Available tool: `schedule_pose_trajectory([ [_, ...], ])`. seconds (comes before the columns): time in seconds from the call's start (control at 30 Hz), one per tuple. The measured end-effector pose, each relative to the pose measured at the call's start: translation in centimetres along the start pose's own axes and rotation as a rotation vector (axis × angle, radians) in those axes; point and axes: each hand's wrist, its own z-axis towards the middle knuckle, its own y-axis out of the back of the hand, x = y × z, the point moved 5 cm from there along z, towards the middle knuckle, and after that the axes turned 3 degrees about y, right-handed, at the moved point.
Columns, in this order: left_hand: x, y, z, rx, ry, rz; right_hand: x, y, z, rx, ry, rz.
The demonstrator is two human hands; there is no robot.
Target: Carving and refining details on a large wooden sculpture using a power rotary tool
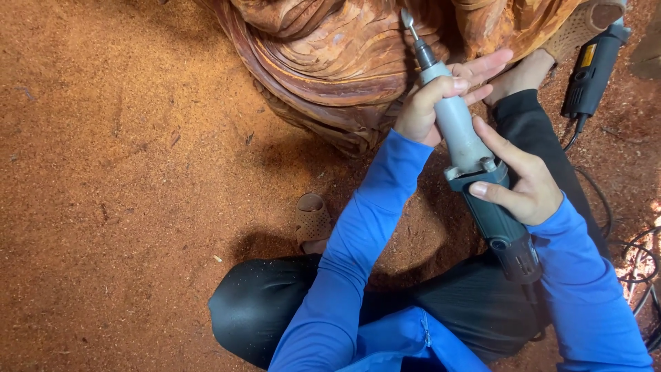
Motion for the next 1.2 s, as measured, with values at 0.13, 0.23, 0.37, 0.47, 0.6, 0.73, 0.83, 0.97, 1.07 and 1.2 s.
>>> schedule_pose_trajectory([
  [0.13,-0.1,-0.1,0.0,-0.022,-0.004,-0.024,-0.6,-0.1,-0.1,0.008,-0.008,0.015],
  [0.23,0.3,0.3,0.0,-0.023,-0.009,-0.058,-0.3,-0.2,0.0,0.009,-0.038,0.022],
  [0.37,-0.2,0.1,-0.1,-0.008,0.006,-0.096,-0.3,-0.2,0.3,0.013,-0.033,0.001],
  [0.47,-0.5,-0.2,-0.2,-0.009,0.03,-0.156,-0.4,-0.2,0.4,0.027,-0.002,-0.008],
  [0.6,-0.4,-0.3,-0.1,-0.055,0.02,-0.129,-0.8,-0.1,0.1,0.017,-0.003,0.01],
  [0.73,-0.3,-0.2,-0.2,-0.092,0.008,-0.106,-0.9,-0.2,0.0,-0.002,0.004,0.026],
  [0.83,-0.3,-0.1,-0.1,-0.08,0.026,-0.143,-0.9,-0.2,0.2,0.013,0.004,0.006],
  [0.97,-0.2,0.2,0.0,-0.044,0.013,-0.184,-0.5,-0.3,0.5,0.015,-0.008,0.003],
  [1.07,-0.5,0.2,-0.1,-0.022,0.024,-0.208,-0.5,-0.3,0.7,0.023,0.002,-0.005],
  [1.2,-1.0,-0.2,-0.2,-0.001,0.033,-0.23,-0.7,-0.4,0.7,0.036,0.022,-0.008],
])
